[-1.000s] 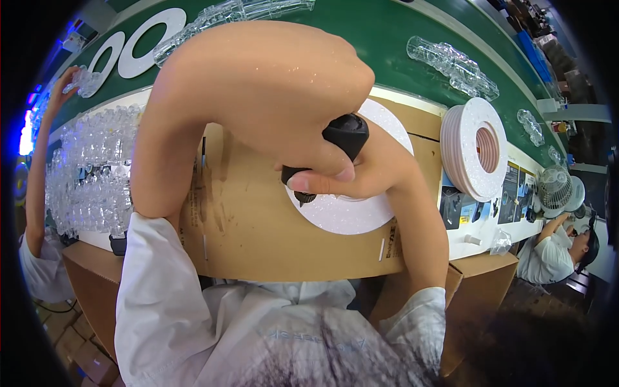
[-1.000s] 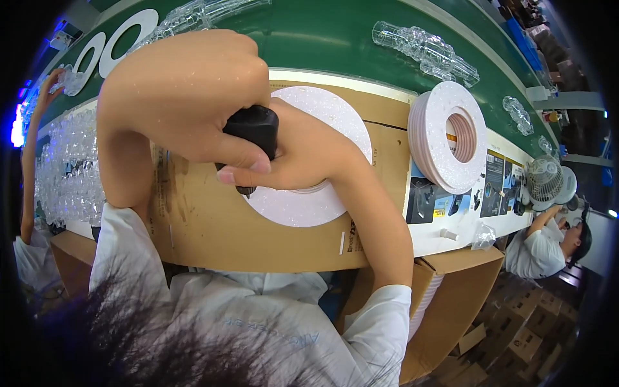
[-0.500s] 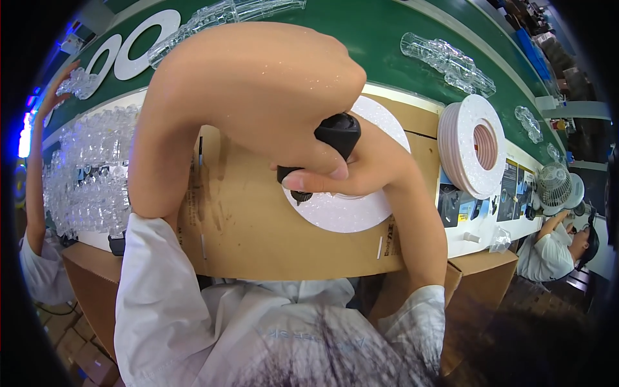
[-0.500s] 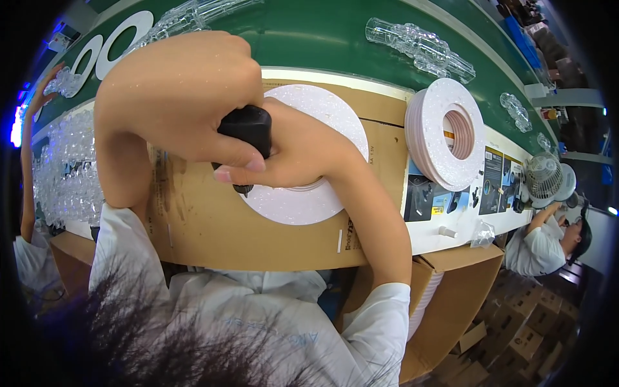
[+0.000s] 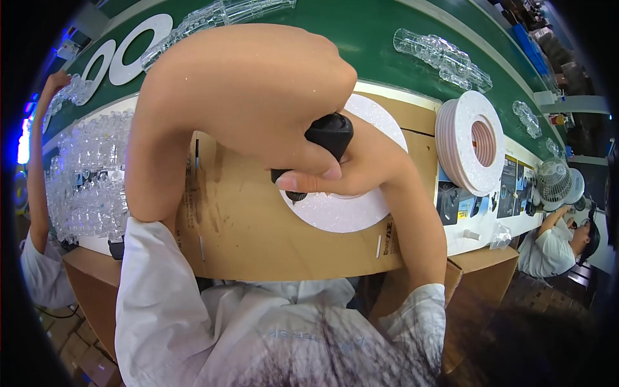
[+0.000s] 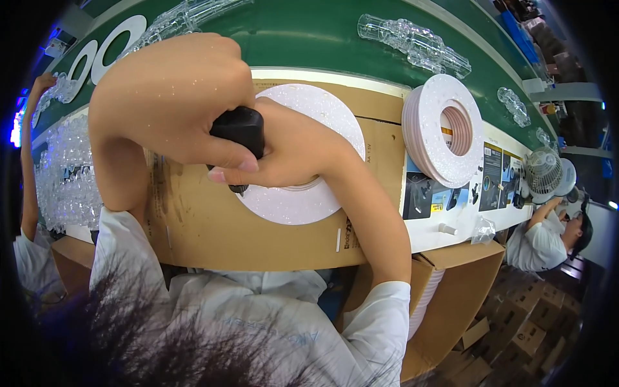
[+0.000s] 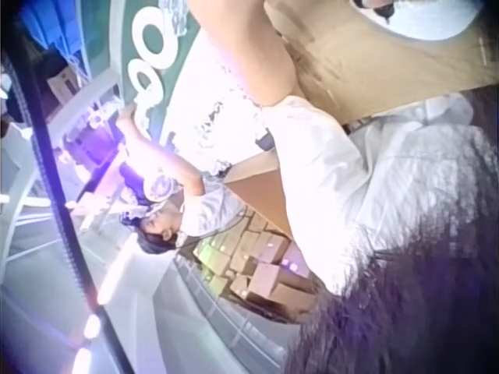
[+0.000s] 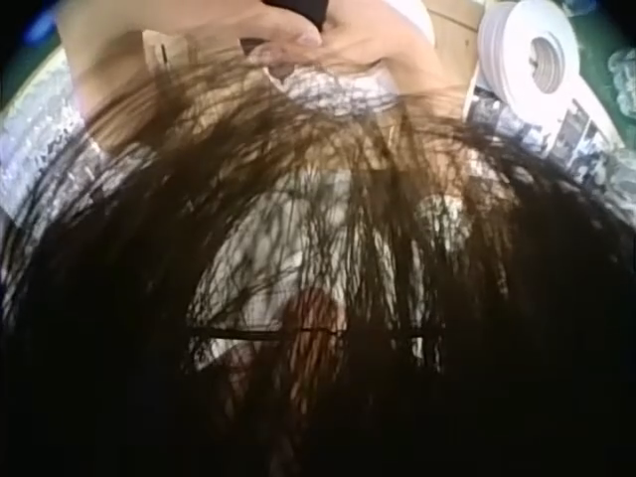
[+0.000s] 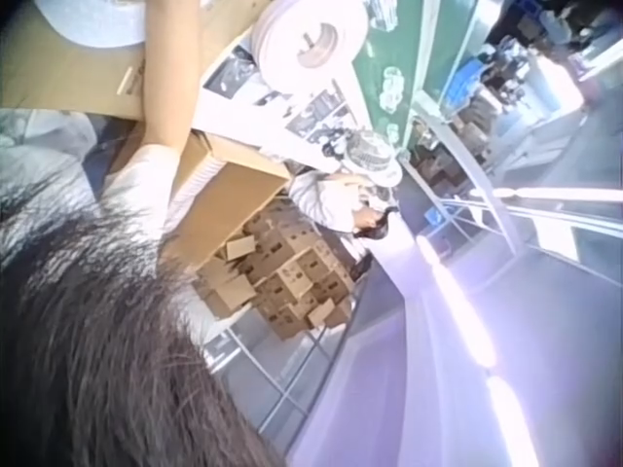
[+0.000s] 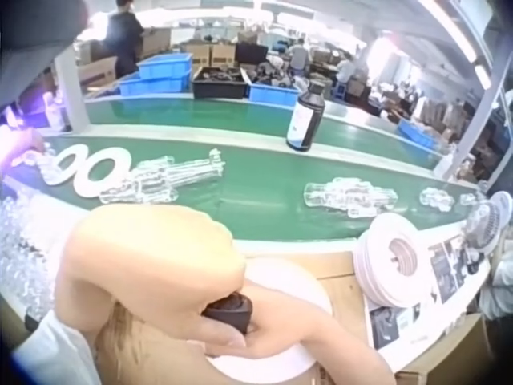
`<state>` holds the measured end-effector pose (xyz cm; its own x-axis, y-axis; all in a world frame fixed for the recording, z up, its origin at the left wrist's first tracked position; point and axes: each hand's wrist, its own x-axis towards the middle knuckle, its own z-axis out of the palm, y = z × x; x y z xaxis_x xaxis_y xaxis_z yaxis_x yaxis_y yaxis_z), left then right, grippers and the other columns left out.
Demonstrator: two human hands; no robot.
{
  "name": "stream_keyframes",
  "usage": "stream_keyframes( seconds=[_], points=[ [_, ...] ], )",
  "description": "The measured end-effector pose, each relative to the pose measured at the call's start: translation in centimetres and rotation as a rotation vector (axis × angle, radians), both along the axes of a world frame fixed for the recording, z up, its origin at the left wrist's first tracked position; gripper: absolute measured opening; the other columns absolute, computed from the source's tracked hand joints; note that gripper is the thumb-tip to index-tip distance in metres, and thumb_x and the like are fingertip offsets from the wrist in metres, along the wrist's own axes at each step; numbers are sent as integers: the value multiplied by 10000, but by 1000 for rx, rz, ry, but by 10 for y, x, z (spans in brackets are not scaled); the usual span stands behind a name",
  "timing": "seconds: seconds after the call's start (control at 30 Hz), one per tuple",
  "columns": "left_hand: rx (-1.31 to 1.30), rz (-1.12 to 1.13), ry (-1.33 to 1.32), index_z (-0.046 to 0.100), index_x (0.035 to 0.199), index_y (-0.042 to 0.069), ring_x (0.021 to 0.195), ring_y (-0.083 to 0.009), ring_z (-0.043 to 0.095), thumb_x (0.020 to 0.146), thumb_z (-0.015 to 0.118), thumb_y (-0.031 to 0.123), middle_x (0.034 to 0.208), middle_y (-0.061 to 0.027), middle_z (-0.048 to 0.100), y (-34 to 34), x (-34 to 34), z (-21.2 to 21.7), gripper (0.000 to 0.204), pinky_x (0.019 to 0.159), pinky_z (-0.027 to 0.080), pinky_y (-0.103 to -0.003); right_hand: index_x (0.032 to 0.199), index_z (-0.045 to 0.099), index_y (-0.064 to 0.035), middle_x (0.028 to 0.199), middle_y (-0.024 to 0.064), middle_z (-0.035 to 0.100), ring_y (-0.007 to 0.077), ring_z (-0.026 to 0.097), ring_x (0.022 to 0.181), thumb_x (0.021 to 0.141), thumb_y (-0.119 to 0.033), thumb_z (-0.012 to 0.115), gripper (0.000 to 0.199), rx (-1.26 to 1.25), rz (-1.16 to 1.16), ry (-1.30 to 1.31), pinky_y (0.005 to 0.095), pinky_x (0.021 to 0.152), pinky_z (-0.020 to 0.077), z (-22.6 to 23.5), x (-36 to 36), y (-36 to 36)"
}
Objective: Apply glue from a squeeze bottle to circular foam rings on an industrial assembly line.
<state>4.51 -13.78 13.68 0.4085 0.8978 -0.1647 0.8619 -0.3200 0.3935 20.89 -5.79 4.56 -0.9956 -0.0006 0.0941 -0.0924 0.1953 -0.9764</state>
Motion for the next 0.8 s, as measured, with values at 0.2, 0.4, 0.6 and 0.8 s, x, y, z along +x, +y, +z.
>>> stream_keyframes(
  seconds=[0.2, 0.4, 0.6, 0.8],
  points=[
    [24, -18, 4, 574, 548, -22, 490, -404, 519, 698, 819, 380, 492, -197, 486, -1, -1, 2, 495, 472, 414, -418, 1020, 674, -39, 928, 48, 707, 167, 665, 838, 812, -197, 843, 310, 35, -9, 24, 309, 732, 541, 2, -1, -1],
    [55, 16, -48, 581, 579, -14, 482, -377, 509, 764, 783, 403, 501, -196, 483, 3, -2, 11, 499, 476, 410, -399, 1046, 661, -20, 987, 59, 698, 181, 664, 869, 778, -109, 843, 336, 20, -35, 101, 322, 762, 535, 12, 0, 10],
    [228, 467, -498, 628, 661, -39, 521, -320, 532, 917, 629, 457, 557, -197, 532, 13, -17, -3, 558, 520, 421, -397, 1013, 702, 78, 867, 171, 733, 233, 720, 786, 688, -164, 765, 410, -220, -251, 94, 331, 760, 574, 45, 22, 31],
    [204, 470, 288, 712, 716, -25, 664, -363, 672, 815, 697, 535, 678, -205, 666, 29, 2, -28, 569, 639, 536, -430, 1039, 675, 88, 833, 197, 726, 181, 696, 634, 729, -271, 709, 475, -200, -330, 152, 241, 472, 519, 59, 42, 46]
  ],
)
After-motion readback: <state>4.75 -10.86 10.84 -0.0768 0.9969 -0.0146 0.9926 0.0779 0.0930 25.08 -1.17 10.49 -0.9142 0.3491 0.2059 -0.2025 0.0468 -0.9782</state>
